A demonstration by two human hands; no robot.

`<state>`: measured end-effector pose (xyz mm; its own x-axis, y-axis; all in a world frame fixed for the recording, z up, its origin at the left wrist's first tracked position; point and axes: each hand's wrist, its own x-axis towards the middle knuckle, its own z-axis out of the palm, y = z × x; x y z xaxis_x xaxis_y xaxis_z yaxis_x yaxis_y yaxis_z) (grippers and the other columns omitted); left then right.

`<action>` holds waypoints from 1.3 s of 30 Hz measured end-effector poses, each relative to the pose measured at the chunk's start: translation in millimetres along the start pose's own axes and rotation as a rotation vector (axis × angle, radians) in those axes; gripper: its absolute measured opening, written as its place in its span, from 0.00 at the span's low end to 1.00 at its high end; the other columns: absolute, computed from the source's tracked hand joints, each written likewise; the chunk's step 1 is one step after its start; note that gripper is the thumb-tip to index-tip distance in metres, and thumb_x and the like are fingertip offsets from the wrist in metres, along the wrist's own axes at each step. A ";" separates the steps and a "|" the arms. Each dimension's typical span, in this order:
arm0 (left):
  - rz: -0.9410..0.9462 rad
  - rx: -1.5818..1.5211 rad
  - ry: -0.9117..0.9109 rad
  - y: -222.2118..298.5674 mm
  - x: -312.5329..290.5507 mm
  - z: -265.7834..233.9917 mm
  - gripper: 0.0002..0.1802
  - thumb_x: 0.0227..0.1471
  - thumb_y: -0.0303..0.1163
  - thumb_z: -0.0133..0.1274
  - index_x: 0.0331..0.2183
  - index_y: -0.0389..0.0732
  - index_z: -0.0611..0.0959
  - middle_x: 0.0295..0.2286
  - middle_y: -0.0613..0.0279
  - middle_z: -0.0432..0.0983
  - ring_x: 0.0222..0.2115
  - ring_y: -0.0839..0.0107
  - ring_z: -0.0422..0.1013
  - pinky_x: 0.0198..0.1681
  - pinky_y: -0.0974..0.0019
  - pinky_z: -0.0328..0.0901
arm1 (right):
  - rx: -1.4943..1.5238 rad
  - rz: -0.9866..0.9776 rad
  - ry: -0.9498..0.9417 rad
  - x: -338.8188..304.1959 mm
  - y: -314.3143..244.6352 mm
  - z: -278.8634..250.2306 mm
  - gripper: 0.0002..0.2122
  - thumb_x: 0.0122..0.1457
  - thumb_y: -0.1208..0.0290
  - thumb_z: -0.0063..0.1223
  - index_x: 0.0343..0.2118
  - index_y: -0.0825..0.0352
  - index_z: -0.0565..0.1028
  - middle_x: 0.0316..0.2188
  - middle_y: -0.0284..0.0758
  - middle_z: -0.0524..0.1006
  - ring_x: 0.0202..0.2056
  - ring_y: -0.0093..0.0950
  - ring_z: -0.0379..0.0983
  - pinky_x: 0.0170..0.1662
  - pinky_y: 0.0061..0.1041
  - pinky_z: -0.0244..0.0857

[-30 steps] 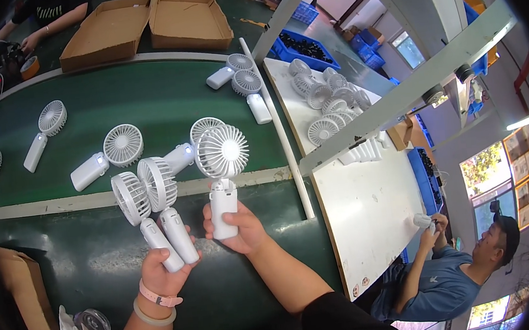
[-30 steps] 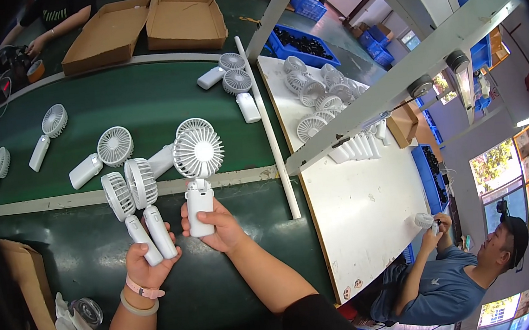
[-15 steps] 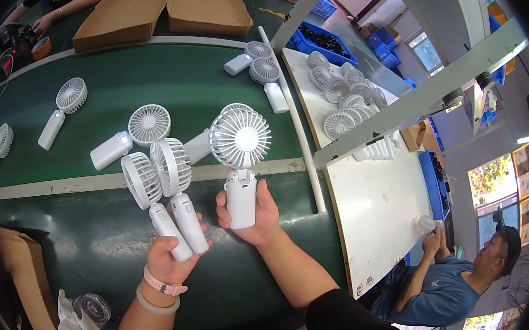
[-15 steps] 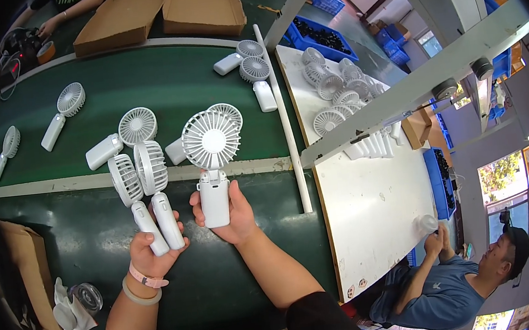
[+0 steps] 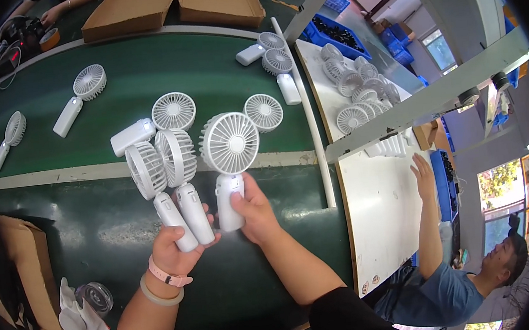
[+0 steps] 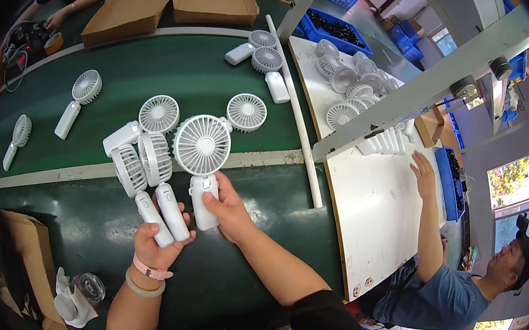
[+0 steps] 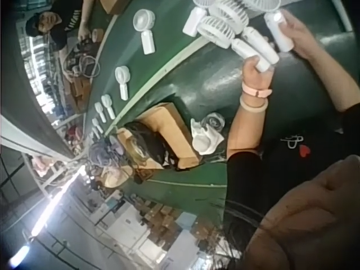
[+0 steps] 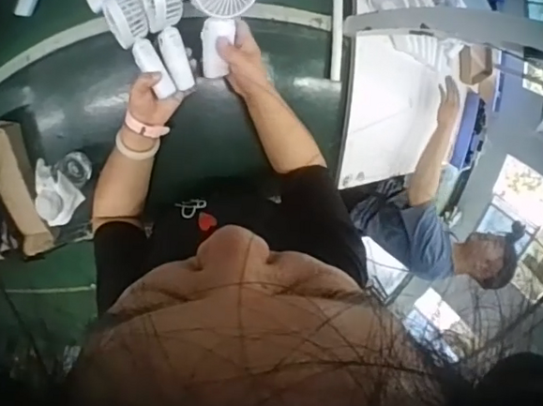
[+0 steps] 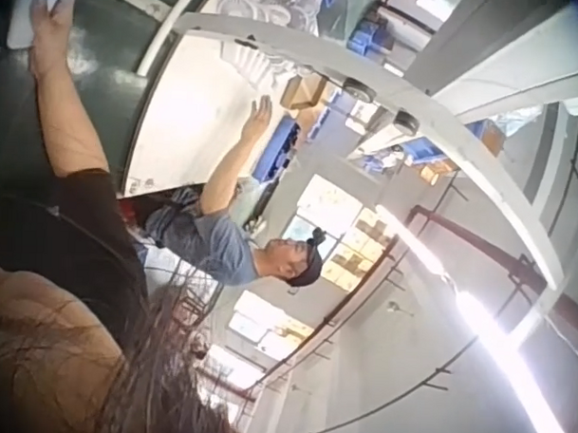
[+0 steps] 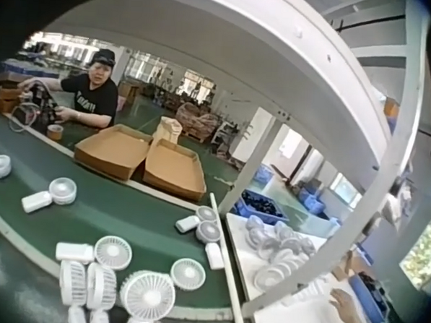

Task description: Checking and sorting small white portable fans on an electronics assembly line.

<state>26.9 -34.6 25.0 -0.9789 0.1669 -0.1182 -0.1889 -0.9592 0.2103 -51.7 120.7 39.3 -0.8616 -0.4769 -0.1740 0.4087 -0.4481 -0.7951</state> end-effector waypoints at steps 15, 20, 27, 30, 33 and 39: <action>0.034 0.158 0.014 7.7 -12.8 8.8 0.36 0.39 0.28 0.52 0.52 0.48 0.61 0.45 0.52 0.65 0.45 0.58 0.66 0.41 0.45 0.67 | -0.047 -0.027 0.081 4.3 -6.6 14.2 0.17 0.50 0.79 0.49 0.44 0.69 0.64 0.40 0.41 0.72 0.39 0.31 0.72 0.45 0.30 0.65; 0.037 0.137 0.007 10.0 -13.6 9.5 0.35 0.37 0.27 0.54 0.50 0.43 0.63 0.46 0.51 0.64 0.44 0.59 0.67 0.41 0.45 0.67 | -0.068 -0.024 0.075 4.2 -5.4 13.5 0.17 0.49 0.79 0.50 0.44 0.69 0.64 0.38 0.41 0.73 0.38 0.30 0.72 0.44 0.30 0.65; 0.024 0.121 0.009 14.3 -17.3 7.1 0.38 0.35 0.26 0.55 0.52 0.45 0.61 0.49 0.55 0.61 0.47 0.59 0.64 0.43 0.43 0.65 | -0.054 -0.024 0.078 3.5 -7.0 19.2 0.18 0.51 0.81 0.47 0.47 0.69 0.62 0.39 0.39 0.73 0.39 0.27 0.71 0.44 0.26 0.65; 0.023 0.143 0.007 14.8 -17.4 10.4 0.40 0.35 0.25 0.54 0.53 0.46 0.60 0.51 0.57 0.59 0.50 0.58 0.61 0.45 0.42 0.63 | -0.028 -0.032 0.056 4.1 -7.5 20.0 0.19 0.51 0.81 0.47 0.48 0.69 0.61 0.40 0.40 0.72 0.40 0.27 0.71 0.45 0.26 0.65; 0.026 0.154 0.014 14.7 -16.2 13.0 0.41 0.34 0.25 0.54 0.53 0.46 0.60 0.52 0.58 0.58 0.52 0.56 0.58 0.46 0.41 0.62 | 0.003 -0.027 0.040 5.1 -5.1 18.5 0.21 0.51 0.80 0.48 0.49 0.68 0.59 0.41 0.40 0.71 0.41 0.27 0.70 0.45 0.27 0.65; -0.107 0.014 -0.135 21.1 -16.7 18.6 0.41 0.29 0.32 0.55 0.50 0.38 0.62 0.44 0.50 0.65 0.43 0.52 0.67 0.42 0.49 0.67 | -0.487 -0.262 -0.192 -6.0 7.0 24.4 0.25 0.52 0.73 0.53 0.51 0.64 0.56 0.47 0.37 0.64 0.48 0.28 0.63 0.50 0.28 0.58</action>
<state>37.9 -53.4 49.5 -0.9545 0.2979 -0.0094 -0.2928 -0.9312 0.2173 -36.3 102.0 48.9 -0.8263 -0.5464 0.1364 -0.0350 -0.1919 -0.9808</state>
